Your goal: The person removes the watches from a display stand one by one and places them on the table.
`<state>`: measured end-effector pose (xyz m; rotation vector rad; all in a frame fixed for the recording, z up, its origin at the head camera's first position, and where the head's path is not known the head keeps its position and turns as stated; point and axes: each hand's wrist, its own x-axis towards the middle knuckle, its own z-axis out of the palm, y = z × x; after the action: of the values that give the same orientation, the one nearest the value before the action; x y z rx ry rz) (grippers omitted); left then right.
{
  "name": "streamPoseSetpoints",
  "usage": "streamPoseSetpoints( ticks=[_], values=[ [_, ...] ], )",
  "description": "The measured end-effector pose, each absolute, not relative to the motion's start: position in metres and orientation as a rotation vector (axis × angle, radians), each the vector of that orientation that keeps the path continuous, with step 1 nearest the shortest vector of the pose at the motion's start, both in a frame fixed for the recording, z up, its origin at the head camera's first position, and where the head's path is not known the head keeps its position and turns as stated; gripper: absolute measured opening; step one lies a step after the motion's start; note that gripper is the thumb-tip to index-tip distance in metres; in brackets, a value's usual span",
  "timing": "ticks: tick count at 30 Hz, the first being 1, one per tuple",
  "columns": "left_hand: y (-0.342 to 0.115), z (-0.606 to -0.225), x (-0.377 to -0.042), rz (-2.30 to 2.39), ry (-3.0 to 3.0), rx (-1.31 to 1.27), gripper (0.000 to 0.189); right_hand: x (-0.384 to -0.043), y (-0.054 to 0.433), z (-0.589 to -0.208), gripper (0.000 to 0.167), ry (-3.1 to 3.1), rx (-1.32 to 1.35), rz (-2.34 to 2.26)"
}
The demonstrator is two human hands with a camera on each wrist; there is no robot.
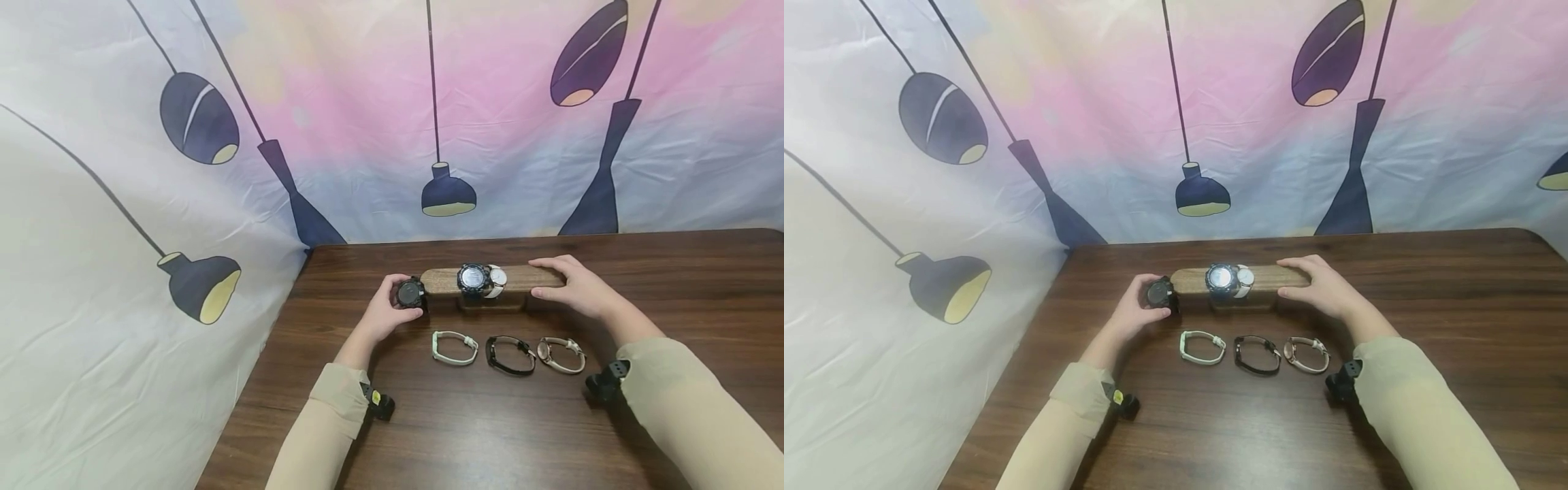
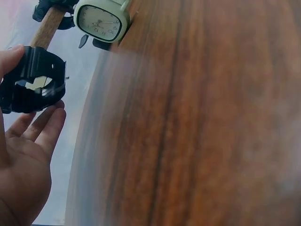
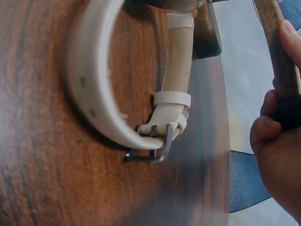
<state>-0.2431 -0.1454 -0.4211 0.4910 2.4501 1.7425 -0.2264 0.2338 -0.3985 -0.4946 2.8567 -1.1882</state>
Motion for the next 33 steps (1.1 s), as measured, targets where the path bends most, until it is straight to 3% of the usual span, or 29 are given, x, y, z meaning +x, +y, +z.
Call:
streamPoseSetpoints(
  ticks=[15, 23, 33],
  values=[
    [-0.151, -0.405, -0.218, 1.836, 2.411, 0.433, 0.059, -0.223, 0.234, -0.396, 0.066, 2.85, -0.492, -1.194],
    [-0.153, -0.406, -0.215, 1.847, 2.409, 0.483, 0.068, -0.224, 0.236, -0.396, 0.064, 2.848, -0.498, -1.186],
    [-0.147, -0.401, -0.198, 1.96, 2.343, 0.522, 0.06, -0.223, 0.237, -0.398, 0.065, 2.847, -0.499, -1.189]
  ],
)
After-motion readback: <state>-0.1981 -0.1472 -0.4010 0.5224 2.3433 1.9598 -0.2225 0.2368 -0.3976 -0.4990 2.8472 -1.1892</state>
